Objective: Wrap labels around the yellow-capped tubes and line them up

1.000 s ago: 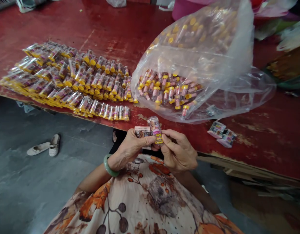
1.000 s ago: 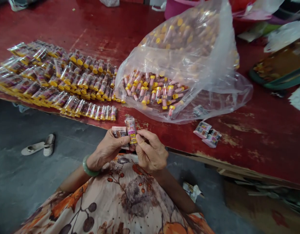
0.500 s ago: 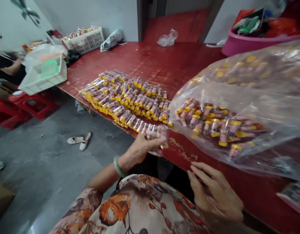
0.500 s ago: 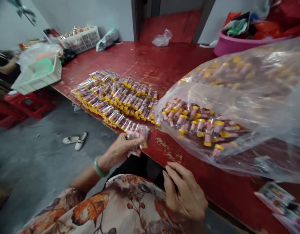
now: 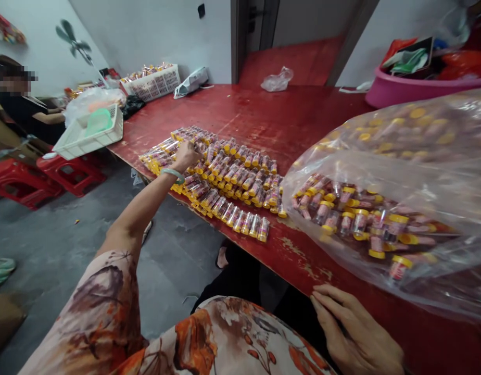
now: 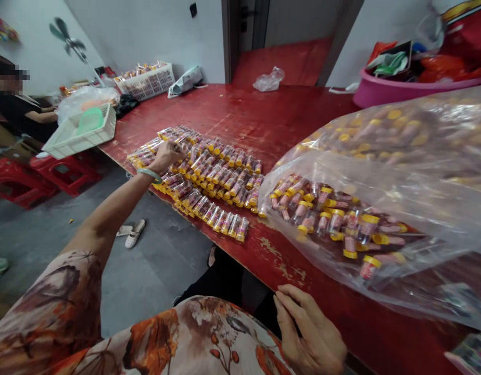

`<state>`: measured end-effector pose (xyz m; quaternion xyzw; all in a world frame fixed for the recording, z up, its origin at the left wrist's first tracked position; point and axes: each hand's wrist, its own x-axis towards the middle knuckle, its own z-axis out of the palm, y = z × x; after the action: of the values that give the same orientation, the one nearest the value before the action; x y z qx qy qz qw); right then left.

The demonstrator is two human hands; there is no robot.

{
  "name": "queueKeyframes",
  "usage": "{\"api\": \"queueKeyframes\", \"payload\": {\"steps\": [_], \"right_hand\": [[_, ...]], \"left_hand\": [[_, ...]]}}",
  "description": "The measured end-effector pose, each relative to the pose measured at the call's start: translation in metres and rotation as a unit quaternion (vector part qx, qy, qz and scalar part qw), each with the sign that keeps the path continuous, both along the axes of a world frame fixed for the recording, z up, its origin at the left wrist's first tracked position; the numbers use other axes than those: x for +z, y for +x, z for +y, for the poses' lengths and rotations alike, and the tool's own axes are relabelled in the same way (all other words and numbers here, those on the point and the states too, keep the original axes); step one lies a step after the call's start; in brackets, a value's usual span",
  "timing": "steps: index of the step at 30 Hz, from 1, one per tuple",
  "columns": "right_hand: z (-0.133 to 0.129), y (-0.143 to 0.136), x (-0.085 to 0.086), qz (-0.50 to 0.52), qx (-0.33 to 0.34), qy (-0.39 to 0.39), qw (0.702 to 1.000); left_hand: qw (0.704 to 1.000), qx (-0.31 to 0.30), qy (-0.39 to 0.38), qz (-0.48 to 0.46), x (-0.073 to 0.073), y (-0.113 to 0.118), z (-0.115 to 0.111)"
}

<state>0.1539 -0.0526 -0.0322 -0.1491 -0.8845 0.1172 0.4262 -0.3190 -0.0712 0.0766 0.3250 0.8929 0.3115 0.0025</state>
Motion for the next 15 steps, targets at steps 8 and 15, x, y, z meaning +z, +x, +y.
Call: {"api": "queueKeyframes", "payload": {"steps": [8,15], "right_hand": [[0.015,-0.034,0.029,0.016,0.050,-0.016,0.999],[0.075,-0.251,0.097,0.007,0.162,-0.042,0.986]], "left_hand": [[0.985,-0.040,-0.148,0.085,-0.012,-0.014,0.011],[0.978,-0.011,-0.151,0.143,-0.002,-0.018,-0.022]]}}
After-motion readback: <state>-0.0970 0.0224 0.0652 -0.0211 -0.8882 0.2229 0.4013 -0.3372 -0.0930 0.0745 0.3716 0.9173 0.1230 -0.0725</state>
